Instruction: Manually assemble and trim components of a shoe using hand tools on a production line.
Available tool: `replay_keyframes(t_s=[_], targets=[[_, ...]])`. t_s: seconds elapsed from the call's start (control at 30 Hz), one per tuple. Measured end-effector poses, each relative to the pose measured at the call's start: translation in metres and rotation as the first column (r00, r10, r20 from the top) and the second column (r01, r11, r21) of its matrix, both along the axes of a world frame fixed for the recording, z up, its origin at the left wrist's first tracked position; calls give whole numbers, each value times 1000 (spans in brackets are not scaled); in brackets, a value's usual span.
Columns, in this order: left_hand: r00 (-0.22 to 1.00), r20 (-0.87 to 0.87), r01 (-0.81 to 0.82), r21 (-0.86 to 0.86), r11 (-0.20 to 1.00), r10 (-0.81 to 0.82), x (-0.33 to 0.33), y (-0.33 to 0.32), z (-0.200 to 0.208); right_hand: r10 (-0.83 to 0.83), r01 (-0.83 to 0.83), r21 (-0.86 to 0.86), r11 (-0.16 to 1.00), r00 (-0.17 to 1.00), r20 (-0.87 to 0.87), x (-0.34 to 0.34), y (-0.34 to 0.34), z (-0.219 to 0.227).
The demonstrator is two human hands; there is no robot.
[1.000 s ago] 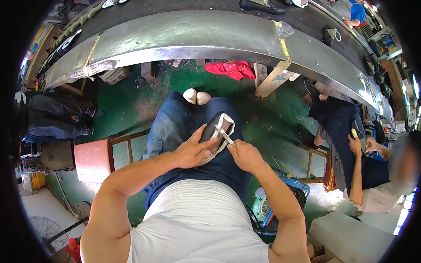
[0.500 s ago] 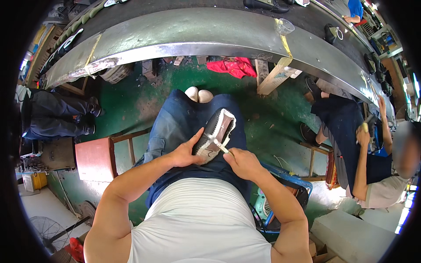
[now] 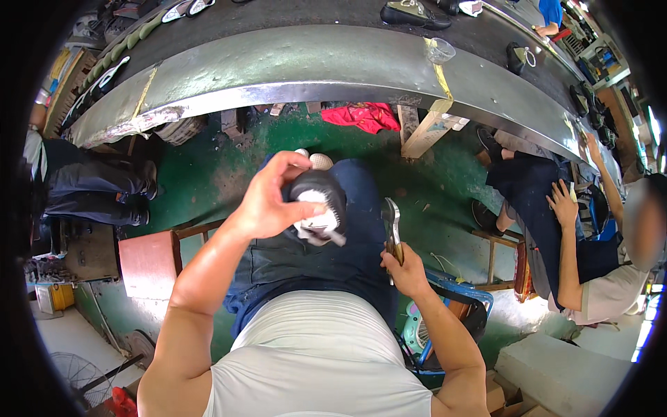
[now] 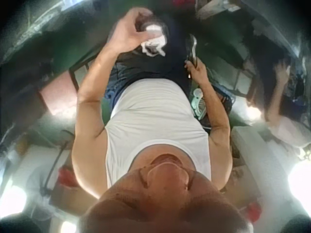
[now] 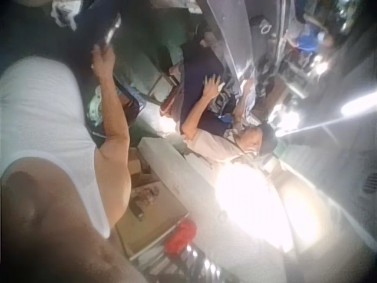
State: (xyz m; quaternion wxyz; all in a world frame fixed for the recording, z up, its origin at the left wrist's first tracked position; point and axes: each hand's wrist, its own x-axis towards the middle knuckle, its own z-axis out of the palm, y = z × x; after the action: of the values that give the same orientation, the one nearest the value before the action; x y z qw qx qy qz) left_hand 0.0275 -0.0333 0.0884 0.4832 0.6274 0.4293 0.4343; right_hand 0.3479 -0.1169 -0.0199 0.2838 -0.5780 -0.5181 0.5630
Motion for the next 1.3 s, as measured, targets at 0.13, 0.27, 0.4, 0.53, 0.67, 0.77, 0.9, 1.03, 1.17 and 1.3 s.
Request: replay_keyframes(t_s=[0.13,0.27,0.4,0.53,0.67,0.77,0.9,1.03,1.17,1.3], targets=[[951,-298,-139,-191,972,78,28,38,-58,153,-153,-15,988,965,212,-1,3,22],[966,-170,131,-321,938,-193,23,-1,-121,282,-293,-8,956,912,298,-6,4,38],[852,-522,-194,-368,909,-29,6,-47,-99,436,-465,24,885,844,312,-16,7,52],[842,-519,-240,-119,963,146,14,-59,-106,517,-575,75,815,779,355,-25,20,48],[873,-443,-154,145,977,203,24,-64,-108,451,-595,318,738,786,424,-30,35,46],[822,-553,-39,188,981,139,32,-73,-98,763,-649,-402,646,567,311,-46,71,106],[942,-183,-302,-91,949,282,29,-69,-131,810,-740,-390,548,355,466,-48,90,101],[768,585,241,-643,727,262,33,-67,-180,701,-781,-218,585,352,620,-54,84,76],[811,507,157,-670,726,292,30,-64,-167,589,-670,-63,740,600,541,-60,57,42],[923,333,69,-639,766,195,35,-51,-159,447,-501,21,865,790,420,-57,33,21]])
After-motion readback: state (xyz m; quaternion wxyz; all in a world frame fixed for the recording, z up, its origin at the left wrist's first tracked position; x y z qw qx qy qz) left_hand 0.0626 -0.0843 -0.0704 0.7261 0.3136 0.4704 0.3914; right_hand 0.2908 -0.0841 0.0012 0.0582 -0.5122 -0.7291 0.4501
